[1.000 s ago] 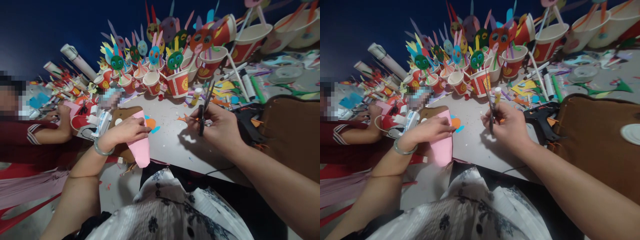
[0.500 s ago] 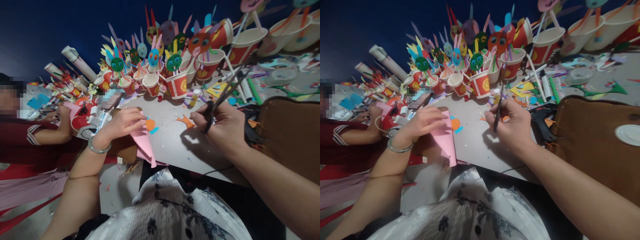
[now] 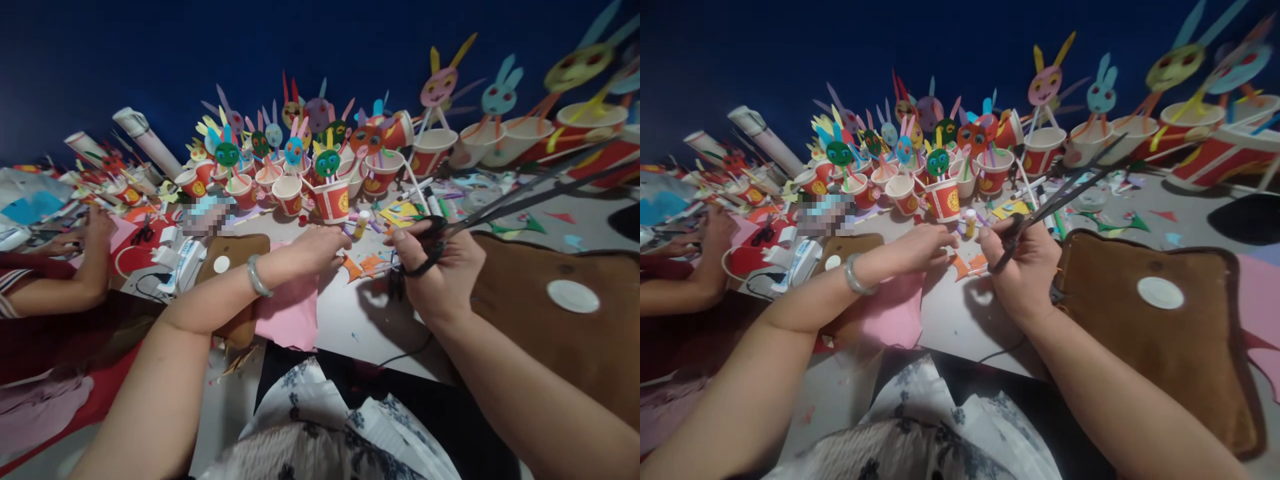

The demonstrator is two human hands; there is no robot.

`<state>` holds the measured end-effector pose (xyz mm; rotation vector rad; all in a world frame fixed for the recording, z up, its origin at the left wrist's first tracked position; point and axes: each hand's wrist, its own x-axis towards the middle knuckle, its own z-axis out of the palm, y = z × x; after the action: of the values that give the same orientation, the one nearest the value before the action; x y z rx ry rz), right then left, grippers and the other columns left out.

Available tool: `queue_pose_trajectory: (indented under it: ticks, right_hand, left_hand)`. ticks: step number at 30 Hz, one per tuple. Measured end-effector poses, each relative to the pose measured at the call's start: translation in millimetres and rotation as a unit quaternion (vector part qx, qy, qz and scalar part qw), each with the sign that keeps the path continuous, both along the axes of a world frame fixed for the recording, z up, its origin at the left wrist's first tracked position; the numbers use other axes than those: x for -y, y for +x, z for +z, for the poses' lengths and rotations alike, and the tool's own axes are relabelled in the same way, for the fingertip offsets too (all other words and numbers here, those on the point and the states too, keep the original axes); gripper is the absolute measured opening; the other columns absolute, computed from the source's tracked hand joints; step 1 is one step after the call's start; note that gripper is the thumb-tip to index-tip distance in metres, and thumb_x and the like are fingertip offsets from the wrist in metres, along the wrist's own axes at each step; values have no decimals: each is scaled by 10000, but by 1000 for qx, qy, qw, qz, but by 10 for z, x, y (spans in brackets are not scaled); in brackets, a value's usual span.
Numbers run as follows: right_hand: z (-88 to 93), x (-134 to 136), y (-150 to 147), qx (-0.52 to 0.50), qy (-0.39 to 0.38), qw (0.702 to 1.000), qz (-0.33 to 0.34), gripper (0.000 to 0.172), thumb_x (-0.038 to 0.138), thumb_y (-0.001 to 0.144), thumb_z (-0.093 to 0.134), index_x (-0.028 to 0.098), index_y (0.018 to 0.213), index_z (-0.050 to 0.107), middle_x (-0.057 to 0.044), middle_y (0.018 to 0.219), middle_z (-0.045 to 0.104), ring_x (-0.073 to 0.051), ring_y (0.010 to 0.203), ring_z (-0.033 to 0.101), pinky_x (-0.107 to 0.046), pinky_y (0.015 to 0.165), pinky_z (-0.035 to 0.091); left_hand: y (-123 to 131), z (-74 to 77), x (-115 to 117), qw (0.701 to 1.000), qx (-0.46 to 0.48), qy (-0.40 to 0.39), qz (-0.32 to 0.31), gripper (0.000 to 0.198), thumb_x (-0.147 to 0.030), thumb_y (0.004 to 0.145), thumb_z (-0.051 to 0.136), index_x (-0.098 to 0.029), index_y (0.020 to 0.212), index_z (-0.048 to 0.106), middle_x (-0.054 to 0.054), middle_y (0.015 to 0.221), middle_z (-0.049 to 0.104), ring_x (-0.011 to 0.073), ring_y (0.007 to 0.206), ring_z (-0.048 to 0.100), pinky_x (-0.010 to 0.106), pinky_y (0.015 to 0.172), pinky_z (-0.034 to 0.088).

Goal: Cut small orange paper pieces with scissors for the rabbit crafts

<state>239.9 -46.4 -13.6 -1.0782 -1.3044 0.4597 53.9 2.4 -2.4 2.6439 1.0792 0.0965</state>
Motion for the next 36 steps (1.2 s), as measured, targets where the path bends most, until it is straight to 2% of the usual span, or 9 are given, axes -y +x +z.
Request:
queue_pose_trajectory:
  ticks: [5, 9, 12, 14, 19, 23, 27, 31, 36]
  right_hand:
    - [21, 32, -12, 5, -24, 1000, -4, 97, 258, 785, 678, 250, 729, 600, -3, 665, 634, -179, 589, 586, -325, 593, 477]
    - [56, 66, -15, 2, -25, 1000, -2, 100, 250, 779, 682, 230, 725, 600, -1, 652, 630, -178, 593, 596, -329, 617, 486]
    - [61, 65, -8, 20, -31, 999, 1, 99, 248, 787, 670, 225, 717, 604, 3, 656, 625, -178, 614, 597, -331, 637, 483]
    - [42, 47, 1, 29, -39, 999, -2, 108, 263, 790, 672, 225, 711, 608, 4, 661, 625, -178, 618, 592, -333, 643, 481]
    - [-8, 0, 1, 19, -77, 997, 14, 120, 301, 782, 710, 230, 758, 616, -2, 719, 660, -184, 646, 616, -324, 619, 500]
    - [14, 12, -36, 40, -102, 993, 55, 157, 332, 760, 739, 239, 837, 640, -21, 802, 690, -192, 665, 631, -315, 560, 521]
    - [-6, 18, -51, 17, -120, 991, 64, 265, 346, 729, 764, 217, 908, 618, -53, 947, 700, -181, 684, 616, -315, 547, 528]
    - [-76, -23, -13, 14, -129, 990, 53, 188, 324, 726, 761, 188, 764, 636, -15, 738, 652, -163, 652, 589, -300, 609, 500]
    - [-71, -40, -11, 8, -170, 981, 89, 204, 312, 702, 775, 174, 726, 627, -11, 715, 631, -141, 635, 556, -273, 611, 461]
  left_hand:
    - [82, -297, -59, 1000, 8, -1, -8, 146, -223, 847, 539, -176, 942, 639, 99, 1009, 523, 222, 933, 504, 369, 825, 425]
    - [36, -362, -87, 997, 71, -23, -3, 72, -209, 822, 577, -163, 846, 626, 94, 1011, 518, 209, 951, 500, 357, 844, 424]
    - [3, -323, -98, 993, 110, -51, -2, 32, -147, 780, 581, -150, 750, 593, 67, 898, 550, 173, 845, 513, 321, 770, 426]
    - [-10, -285, -99, 979, 161, -120, 21, 49, -131, 742, 599, -147, 709, 568, 26, 759, 553, 131, 705, 500, 281, 669, 414]
    - [-31, -184, -77, 860, 351, -359, 86, 166, -235, 732, 672, -133, 695, 546, 7, 649, 584, 90, 588, 541, 228, 560, 408]
    - [-40, -72, -24, 793, 392, -443, 145, 222, -257, 698, 730, -131, 696, 546, 4, 647, 602, 77, 531, 545, 218, 507, 398]
    - [-29, 3, 14, 770, 412, -465, 146, 217, -230, 689, 742, -128, 672, 551, -21, 622, 582, 59, 505, 517, 217, 509, 389]
    - [-11, -1, 15, 773, 431, -447, 128, 240, -212, 662, 761, -118, 640, 541, -14, 619, 591, 60, 560, 525, 212, 551, 382]
    - [0, 47, 51, 770, 430, -458, 111, 201, -201, 702, 724, -115, 728, 544, -3, 660, 611, 75, 591, 562, 212, 569, 409]
